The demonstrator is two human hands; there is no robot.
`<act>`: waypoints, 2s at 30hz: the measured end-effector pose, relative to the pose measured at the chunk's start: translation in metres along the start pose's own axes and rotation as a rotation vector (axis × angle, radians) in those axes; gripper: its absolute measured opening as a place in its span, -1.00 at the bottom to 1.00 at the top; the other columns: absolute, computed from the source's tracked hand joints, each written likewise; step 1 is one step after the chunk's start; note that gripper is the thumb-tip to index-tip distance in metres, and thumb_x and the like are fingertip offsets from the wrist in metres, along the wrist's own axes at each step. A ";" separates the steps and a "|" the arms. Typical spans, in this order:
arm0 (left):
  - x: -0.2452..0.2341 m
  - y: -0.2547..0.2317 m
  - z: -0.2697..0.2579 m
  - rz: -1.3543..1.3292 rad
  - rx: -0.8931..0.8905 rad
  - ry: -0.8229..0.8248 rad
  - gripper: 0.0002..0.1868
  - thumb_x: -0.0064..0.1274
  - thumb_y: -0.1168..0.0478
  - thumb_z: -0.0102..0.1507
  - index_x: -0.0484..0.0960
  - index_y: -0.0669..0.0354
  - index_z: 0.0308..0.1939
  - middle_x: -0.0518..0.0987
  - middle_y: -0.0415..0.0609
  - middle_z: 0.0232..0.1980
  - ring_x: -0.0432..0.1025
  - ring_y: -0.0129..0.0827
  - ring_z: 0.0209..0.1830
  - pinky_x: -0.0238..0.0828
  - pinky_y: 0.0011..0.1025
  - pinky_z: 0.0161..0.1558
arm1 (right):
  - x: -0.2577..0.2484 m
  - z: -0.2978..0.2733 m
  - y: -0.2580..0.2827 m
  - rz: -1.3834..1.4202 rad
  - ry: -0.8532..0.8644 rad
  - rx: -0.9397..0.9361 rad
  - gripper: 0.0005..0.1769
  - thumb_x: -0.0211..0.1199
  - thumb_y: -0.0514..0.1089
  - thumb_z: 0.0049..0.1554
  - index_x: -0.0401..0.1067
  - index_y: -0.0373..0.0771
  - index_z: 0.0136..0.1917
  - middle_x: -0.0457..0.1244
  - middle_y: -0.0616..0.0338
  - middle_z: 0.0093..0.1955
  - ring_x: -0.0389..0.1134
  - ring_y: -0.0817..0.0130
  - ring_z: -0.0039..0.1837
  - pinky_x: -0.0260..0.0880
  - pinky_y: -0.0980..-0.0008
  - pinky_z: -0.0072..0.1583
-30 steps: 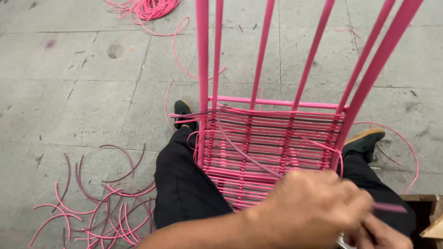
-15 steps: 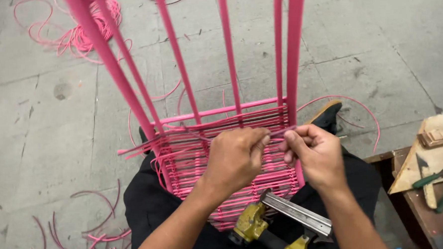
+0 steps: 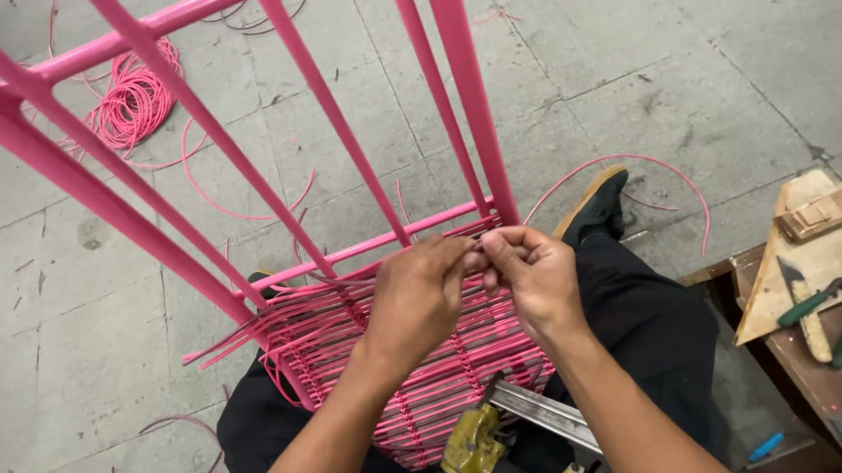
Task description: The person is weaving pink plastic strips into a chair frame and securing them with a pneumatic stapler.
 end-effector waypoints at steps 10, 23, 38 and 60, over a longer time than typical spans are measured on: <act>0.030 0.014 0.016 0.372 0.137 -0.252 -0.90 0.09 0.27 0.23 0.66 0.18 -0.23 0.67 0.07 -0.16 0.57 -0.02 -0.17 0.48 -0.13 -0.13 | -0.029 0.002 -0.008 0.035 -0.098 0.006 -0.73 0.18 -0.10 0.33 0.48 -0.38 0.05 0.37 0.12 -0.20 0.30 0.49 -0.27 0.33 0.52 -0.19; 0.032 0.024 0.029 0.426 0.031 -0.097 -0.87 0.10 0.19 0.28 0.74 0.04 -0.31 0.59 0.09 -0.54 0.52 -0.03 -0.58 0.39 -0.07 -0.49 | -0.042 -0.003 0.008 0.032 -0.076 -0.015 -0.78 0.15 -0.15 0.33 0.48 -0.37 0.04 0.35 0.12 -0.21 0.30 0.50 -0.28 0.34 0.53 -0.20; 0.030 0.032 0.033 0.358 0.032 -0.132 -0.84 0.17 0.09 0.23 0.76 0.03 -0.30 0.63 0.08 -0.52 0.57 -0.03 -0.53 0.47 -0.07 -0.41 | 0.014 -0.169 -0.019 -1.380 0.602 0.364 -0.59 0.33 0.05 0.13 0.47 -0.21 0.16 0.36 -0.01 -0.08 0.43 0.04 -0.01 0.43 0.12 0.06; 0.026 0.031 0.040 0.320 -0.057 -0.040 -0.84 0.18 0.08 0.20 0.79 0.00 -0.32 0.66 0.08 -0.48 0.60 -0.03 -0.47 0.53 -0.06 -0.33 | -0.026 -0.142 -0.003 -1.312 0.541 0.062 0.04 0.56 0.03 -0.05 0.05 -0.44 0.45 0.29 -0.36 0.21 0.37 -0.20 0.21 0.36 0.04 0.16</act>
Point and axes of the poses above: each hand's wrist, its own z-axis towards the middle knuckle, its own x-axis out of the palm, y = z × x, the point moved 4 cm from there along z, towards the middle knuckle
